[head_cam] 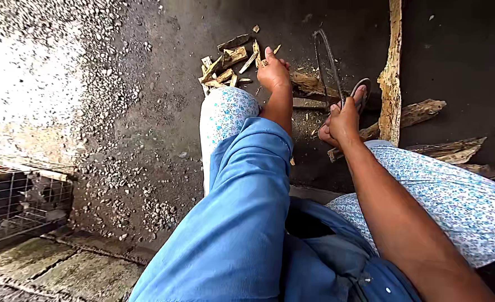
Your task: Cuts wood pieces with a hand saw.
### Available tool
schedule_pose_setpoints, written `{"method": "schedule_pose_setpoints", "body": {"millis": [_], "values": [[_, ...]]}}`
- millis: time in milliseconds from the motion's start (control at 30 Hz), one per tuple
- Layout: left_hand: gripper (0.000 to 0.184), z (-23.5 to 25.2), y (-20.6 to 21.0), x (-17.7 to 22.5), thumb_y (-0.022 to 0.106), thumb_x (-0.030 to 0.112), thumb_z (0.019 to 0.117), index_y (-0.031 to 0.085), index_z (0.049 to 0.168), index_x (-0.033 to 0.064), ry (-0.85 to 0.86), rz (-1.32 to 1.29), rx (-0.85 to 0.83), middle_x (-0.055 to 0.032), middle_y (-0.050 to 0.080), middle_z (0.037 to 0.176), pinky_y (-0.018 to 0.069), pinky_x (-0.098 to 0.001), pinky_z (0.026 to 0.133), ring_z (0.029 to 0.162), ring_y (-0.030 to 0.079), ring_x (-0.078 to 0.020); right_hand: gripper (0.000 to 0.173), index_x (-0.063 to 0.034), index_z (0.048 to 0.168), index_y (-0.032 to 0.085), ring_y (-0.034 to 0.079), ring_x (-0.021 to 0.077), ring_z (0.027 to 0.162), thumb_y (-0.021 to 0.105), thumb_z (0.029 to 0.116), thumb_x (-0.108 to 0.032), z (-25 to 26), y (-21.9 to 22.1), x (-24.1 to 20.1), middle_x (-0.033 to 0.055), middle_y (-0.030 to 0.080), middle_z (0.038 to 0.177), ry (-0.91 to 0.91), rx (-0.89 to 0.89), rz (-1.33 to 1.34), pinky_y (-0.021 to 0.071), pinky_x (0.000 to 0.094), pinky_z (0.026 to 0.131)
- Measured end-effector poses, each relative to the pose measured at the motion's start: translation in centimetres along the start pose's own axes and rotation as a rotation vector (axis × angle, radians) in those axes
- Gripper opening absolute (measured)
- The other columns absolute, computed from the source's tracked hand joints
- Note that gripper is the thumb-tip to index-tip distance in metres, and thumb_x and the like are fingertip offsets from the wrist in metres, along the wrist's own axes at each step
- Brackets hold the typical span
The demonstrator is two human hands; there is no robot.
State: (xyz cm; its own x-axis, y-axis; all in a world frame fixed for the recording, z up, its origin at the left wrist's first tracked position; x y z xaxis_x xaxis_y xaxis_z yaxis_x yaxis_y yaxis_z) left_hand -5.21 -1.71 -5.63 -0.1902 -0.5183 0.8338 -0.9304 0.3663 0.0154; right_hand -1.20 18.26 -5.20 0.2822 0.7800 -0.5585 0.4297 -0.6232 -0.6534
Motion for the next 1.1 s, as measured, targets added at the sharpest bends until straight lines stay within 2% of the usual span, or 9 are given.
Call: {"method": "schedule_pose_setpoints", "body": {"millis": [233, 400, 500, 600, 767, 833, 933, 1033, 1100], "values": [[0.048, 1.9, 0.2, 0.4, 0.038, 0.040, 0.1134, 0.061, 0.097, 0.0015, -0.036, 0.070, -0.013, -0.0058, 0.062, 0.068, 0.0595, -0.0361, 0.063, 0.061, 0.065, -0.0175, 0.031, -0.0007, 0.135, 0.040, 0.062, 0.0222, 0.054, 0.040, 0.1130, -0.022, -9.0, -2.1, 2.1, 0.0096, 0.057, 0.073, 0.129, -0.090, 0.110, 0.0575, 0.0430, 0.053], [0.046, 1.7, 0.1, 0.6, 0.039, 0.039, 0.1133, 0.061, 0.102, 0.0010, -0.027, 0.061, 0.002, -0.0063, 0.062, 0.070, 0.0594, -0.0355, 0.063, 0.061, 0.065, -0.0172, 0.043, 0.0023, 0.145, 0.042, 0.070, 0.0436, 0.096, 0.048, 0.1096, -0.022, -1.0, 0.9, 0.7, 0.0301, 0.065, 0.114, 0.000, 0.030, -0.052, 0.0553, 0.0606, 0.084], [0.046, 1.1, 0.7, 0.2, 0.039, 0.041, 0.1132, 0.061, 0.107, 0.0011, -0.033, 0.016, 0.022, -0.0064, 0.062, 0.069, 0.0594, -0.0354, 0.061, 0.060, 0.065, -0.0172, 0.035, -0.0006, 0.137, 0.044, 0.065, 0.0268, 0.061, 0.045, 0.1108, -0.024, -1.0, -0.4, 1.0, 0.0161, 0.062, 0.085, 0.028, -0.001, 0.105, 0.0582, 0.0462, 0.056], [0.045, 1.4, 0.1, 0.5, 0.039, 0.040, 0.1131, 0.061, 0.106, 0.0012, -0.033, 0.011, 0.028, -0.0060, 0.062, 0.069, 0.0591, -0.0350, 0.062, 0.059, 0.065, -0.0167, 0.031, -0.0047, 0.135, 0.040, 0.058, 0.0236, 0.051, 0.041, 0.1121, -0.026, -5.8, -1.7, 0.9, 0.0102, 0.057, 0.075, 0.075, -0.096, 0.184, 0.0548, 0.0445, 0.048], [0.046, 1.9, 0.4, 0.2, 0.039, 0.041, 0.1131, 0.062, 0.104, 0.0021, -0.049, 0.045, 0.017, -0.0056, 0.062, 0.068, 0.0592, -0.0362, 0.062, 0.060, 0.065, -0.0177, 0.024, -0.0033, 0.130, 0.041, 0.061, 0.0180, 0.052, 0.040, 0.1131, -0.021, -11.6, -4.1, 3.0, 0.0064, 0.054, 0.070, 0.166, -0.105, 0.139, 0.0569, 0.0369, 0.051], [0.046, 1.9, 0.5, 0.8, 0.039, 0.041, 0.1131, 0.062, 0.105, 0.0020, -0.022, 0.074, 0.006, -0.0061, 0.063, 0.069, 0.0592, -0.0370, 0.063, 0.061, 0.065, -0.0180, 0.032, 0.0011, 0.136, 0.041, 0.064, 0.0246, 0.059, 0.043, 0.1118, -0.020, -8.6, -2.6, 2.2, 0.0129, 0.059, 0.078, 0.096, -0.080, 0.083, 0.0586, 0.0446, 0.057], [0.046, 0.8, 0.2, 0.0, 0.039, 0.040, 0.1132, 0.062, 0.105, 0.0001, -0.009, 0.045, 0.003, -0.0067, 0.064, 0.071, 0.0596, -0.0368, 0.065, 0.063, 0.066, -0.0174, 0.043, 0.0033, 0.144, 0.043, 0.069, 0.0405, 0.093, 0.049, 0.1079, -0.020, -0.6, -0.2, 0.6, 0.0282, 0.064, 0.114, -0.016, 0.017, -0.070, 0.0544, 0.0592, 0.085], [0.045, 0.9, -0.2, 0.3, 0.042, 0.040, 0.1125, 0.061, 0.108, -0.0008, -0.014, 0.024, 0.018, -0.0067, 0.065, 0.074, 0.0606, -0.0354, 0.066, 0.064, 0.067, -0.0164, 0.043, 0.0014, 0.144, 0.047, 0.069, 0.0369, 0.095, 0.049, 0.1077, -0.021, 2.3, 0.8, -0.4, 0.0262, 0.065, 0.117, -0.077, 0.051, -0.069, 0.0549, 0.0545, 0.089], [0.050, 0.7, -0.3, -0.1, 0.046, 0.048, 0.1095, 0.066, 0.111, 0.0022, -0.091, 0.141, 0.075, -0.0093, 0.070, 0.084, 0.0587, -0.0409, 0.072, 0.075, 0.069, -0.0204, 0.035, 0.0002, 0.136, 0.047, 0.065, 0.0229, 0.060, 0.046, 0.1096, -0.024, 2.6, 1.7, 2.3, 0.0125, 0.062, 0.080, -0.103, 0.055, 0.120, 0.0590, 0.0416, 0.059]]}}
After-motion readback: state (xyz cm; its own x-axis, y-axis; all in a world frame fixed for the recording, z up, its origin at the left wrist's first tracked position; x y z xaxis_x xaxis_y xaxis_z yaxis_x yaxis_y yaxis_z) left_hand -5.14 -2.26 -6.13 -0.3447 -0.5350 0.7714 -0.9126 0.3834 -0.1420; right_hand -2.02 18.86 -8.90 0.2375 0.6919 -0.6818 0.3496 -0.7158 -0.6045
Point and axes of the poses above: each hand's wrist, its own z-axis towards the middle knuckle, its own y-axis out of the palm, x = y × z, the point moved 1 cm from there along z, towards the middle knuckle
